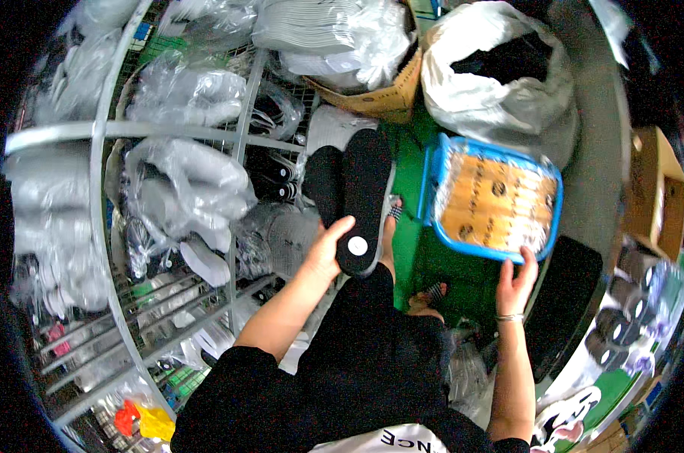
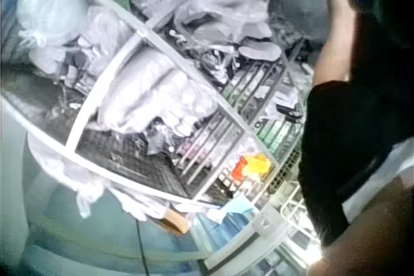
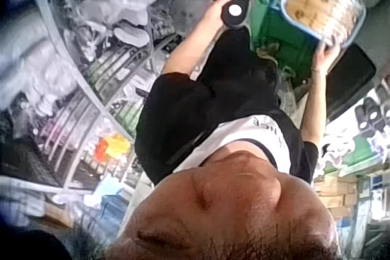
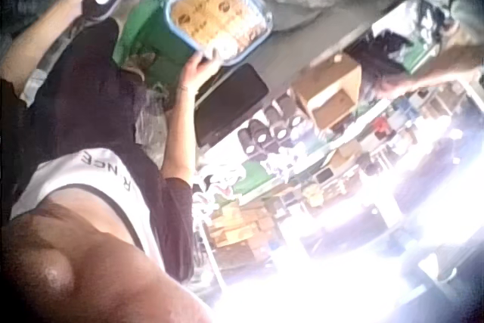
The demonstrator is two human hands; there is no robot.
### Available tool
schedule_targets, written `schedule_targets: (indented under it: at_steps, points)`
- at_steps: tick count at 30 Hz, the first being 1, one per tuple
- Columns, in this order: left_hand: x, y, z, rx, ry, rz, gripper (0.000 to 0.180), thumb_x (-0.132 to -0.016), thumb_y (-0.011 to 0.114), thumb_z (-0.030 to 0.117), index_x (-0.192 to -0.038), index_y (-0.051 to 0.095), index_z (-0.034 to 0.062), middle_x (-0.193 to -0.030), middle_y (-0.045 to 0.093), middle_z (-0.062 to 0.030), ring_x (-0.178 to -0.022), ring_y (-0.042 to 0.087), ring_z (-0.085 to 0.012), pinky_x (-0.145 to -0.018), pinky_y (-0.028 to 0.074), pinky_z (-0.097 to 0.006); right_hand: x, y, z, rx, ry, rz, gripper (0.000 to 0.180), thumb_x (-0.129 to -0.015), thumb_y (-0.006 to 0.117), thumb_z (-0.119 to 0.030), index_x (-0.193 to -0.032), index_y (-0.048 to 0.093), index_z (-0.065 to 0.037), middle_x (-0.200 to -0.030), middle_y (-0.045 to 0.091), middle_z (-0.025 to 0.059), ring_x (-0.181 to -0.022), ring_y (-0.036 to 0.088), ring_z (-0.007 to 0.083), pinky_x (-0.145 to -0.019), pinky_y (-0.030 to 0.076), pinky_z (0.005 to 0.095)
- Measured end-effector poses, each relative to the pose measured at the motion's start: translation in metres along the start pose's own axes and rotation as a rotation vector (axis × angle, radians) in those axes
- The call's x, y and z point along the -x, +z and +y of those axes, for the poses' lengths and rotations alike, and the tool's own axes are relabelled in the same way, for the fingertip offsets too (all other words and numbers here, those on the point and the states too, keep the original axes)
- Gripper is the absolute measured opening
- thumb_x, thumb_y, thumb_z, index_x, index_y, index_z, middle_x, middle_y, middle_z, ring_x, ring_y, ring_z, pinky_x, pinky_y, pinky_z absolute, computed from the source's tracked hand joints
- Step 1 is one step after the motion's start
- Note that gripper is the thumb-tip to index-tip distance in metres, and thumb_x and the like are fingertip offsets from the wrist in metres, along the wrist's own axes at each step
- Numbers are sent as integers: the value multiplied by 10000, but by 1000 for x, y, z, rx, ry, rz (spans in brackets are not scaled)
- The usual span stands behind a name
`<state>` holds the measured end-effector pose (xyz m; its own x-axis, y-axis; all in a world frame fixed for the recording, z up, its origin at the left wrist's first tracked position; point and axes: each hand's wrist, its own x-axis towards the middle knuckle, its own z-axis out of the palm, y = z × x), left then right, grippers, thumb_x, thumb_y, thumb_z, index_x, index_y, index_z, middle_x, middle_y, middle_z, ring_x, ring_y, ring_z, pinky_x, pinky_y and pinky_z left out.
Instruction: The person organizes shoe insoles and matches them with pairs of sneakers on a production line. The person removes insoles from a large plastic bag, sorts them on the table, and places matching insoles into the corresponding shoes.
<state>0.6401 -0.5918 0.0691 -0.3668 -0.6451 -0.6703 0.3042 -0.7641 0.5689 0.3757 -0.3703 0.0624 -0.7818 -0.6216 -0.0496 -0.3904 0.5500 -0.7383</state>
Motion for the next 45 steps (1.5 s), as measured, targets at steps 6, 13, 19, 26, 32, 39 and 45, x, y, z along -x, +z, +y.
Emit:
schedule_targets:
  at_steps: [6, 13, 19, 26, 32, 39, 45]
  points:
    - [-155, -62, 95, -28, 250, 316, 648, -630, 659, 49, -1181, 319, 42, -1093, 464, -124, -946, 494, -250, -787, 439, -359, -82, 66, 13, 675, -210, 11, 415, -787, 512, -233, -1151, 411, -61, -1198, 386, 146, -1124, 320, 312, -941, 226, 424]
    - [-261, -99, 156, 34, 256, 485, 614, -633, 653, 31, -1168, 352, 56, -1082, 473, -124, -953, 497, -262, -791, 447, -370, -88, 110, 25, 922, -55, 75, 490, -832, 362, -372, -1230, 301, -93, -1294, 274, 128, -1181, 266, 288, -952, 196, 410]
    - [-277, -146, 151, 216, 149, 443, 527, -660, 630, 56, -1135, 403, 36, -1033, 513, -117, -904, 527, -251, -776, 455, -360, -92, 112, 18, 931, -92, 25, 497, -828, 353, -357, -1229, 286, -71, -1290, 273, 137, -1198, 232, 300, -967, 165, 422]
    - [-162, -66, 95, 244, -274, 257, 512, -703, 595, 74, -1169, 389, 22, -1066, 505, -109, -962, 503, -232, -795, 443, -348, -77, 108, 21, 944, 19, 4, 491, -809, 355, -350, -1227, 294, -100, -1292, 263, 138, -1200, 224, 293, -954, 174, 437]
    - [-54, 2, 51, -59, -501, -292, 648, -635, 601, -7, -1205, 294, -25, -1128, 452, -138, -1012, 469, -254, -883, 373, -365, -69, 107, -37, -106, 409, -403, 387, -810, 442, -327, -1044, 424, -19, -1012, 416, 105, -935, 401, 222, -821, 343, 331]
    - [65, 119, 23, -488, -346, -656, 689, -622, 673, 36, -1201, 301, 8, -1135, 440, -108, -1009, 456, -230, -903, 338, -334, 45, 16, -157, -1276, 306, -272, 664, -752, 588, -305, -1243, 255, -8, -1198, 397, 96, -1097, 351, 167, -939, 275, 289]
    - [177, 158, -92, -855, -241, -1053, 668, -635, 654, -26, -1184, 275, 20, -1134, 411, -98, -1032, 418, -205, -904, 325, -321, 185, -95, -95, -1200, 496, 250, 764, -686, 679, -250, -1218, 216, 44, -1204, 352, 125, -1102, 328, 169, -933, 275, 278]
